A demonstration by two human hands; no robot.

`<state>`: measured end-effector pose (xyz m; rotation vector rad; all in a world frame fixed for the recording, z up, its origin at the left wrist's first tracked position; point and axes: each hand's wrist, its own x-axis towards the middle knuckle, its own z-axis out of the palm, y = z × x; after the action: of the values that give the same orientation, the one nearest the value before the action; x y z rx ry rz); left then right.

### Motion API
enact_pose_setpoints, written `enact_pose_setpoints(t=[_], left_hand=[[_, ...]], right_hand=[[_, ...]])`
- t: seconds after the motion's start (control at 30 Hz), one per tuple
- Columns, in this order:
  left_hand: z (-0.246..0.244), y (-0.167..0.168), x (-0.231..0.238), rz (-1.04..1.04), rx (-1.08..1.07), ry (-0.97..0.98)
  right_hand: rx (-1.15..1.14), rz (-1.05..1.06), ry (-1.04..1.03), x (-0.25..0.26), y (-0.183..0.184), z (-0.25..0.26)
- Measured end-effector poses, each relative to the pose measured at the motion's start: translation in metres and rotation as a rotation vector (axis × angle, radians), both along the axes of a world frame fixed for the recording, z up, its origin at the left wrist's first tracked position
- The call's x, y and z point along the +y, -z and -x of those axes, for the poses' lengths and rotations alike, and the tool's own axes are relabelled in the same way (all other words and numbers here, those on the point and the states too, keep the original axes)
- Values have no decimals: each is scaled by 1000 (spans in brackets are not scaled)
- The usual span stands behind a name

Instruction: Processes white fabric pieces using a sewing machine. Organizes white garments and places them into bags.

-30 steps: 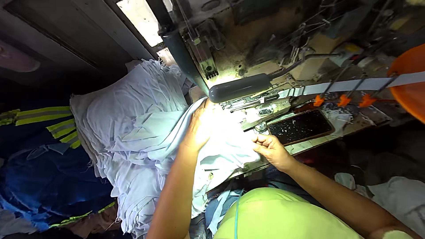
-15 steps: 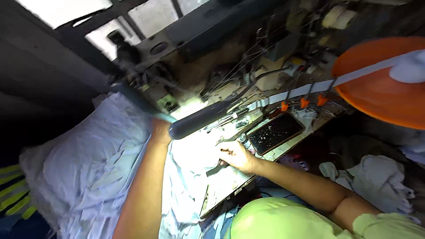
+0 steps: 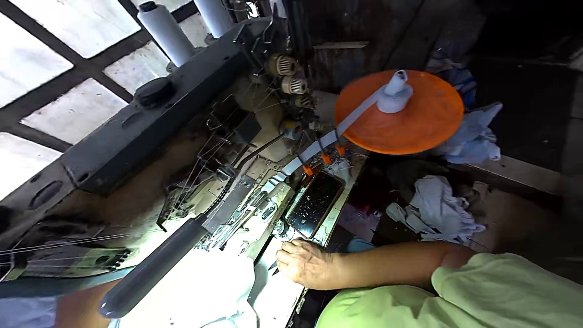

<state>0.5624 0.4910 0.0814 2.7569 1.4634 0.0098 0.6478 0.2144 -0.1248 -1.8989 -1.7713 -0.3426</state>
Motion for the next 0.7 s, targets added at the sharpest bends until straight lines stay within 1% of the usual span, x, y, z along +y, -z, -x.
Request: enact_pose_setpoints(t=[0.03, 0.07, 0.1, 0.17, 0.2, 0.27, 0.3, 0.33, 0.4, 0.43, 0.47, 0.53, 0.57, 0.63, 0.7], left_hand=[[29, 7, 14, -123, 73, 243], [54, 10, 25, -184, 68, 427], [68, 0, 15, -119, 80, 488], [80, -24, -33, 63, 127, 521], [84, -26, -58, 124, 94, 540], [87, -9, -88, 138, -42, 564], [87, 0, -92, 178, -101, 526], [88, 8, -92, 269, -148, 454], [93, 27, -86, 448, -322, 327], [97, 35, -86, 435, -394, 301], [100, 41, -90, 336, -430, 285], [100, 48, -105, 42, -485, 263], [100, 52, -110, -94, -505, 282], [99, 62, -117, -309, -541, 336], [98, 71, -121, -449, -567, 374]], right_hand=[[-17, 8, -19, 1, -1, -2], [-18, 6, -41, 3, -1, -5], [7, -2, -57, 5, -1, -8], [163, 1, -67, 5, -2, -12], [313, 49, -82, 2, -9, -13], [690, 207, -111, -6, -38, -15], [798, 246, -129, -9, -55, -15], [818, 227, -131, -10, -68, -14], [675, 44, -89, -3, -82, -7], [582, -47, -72, 5, -84, -5], [487, -126, -65, 15, -85, -4], [327, -208, -80, 36, -91, 1], [247, -220, -83, 46, -96, 5], [161, -181, -76, 62, -104, 16], [130, -183, -62, 75, -105, 25]])
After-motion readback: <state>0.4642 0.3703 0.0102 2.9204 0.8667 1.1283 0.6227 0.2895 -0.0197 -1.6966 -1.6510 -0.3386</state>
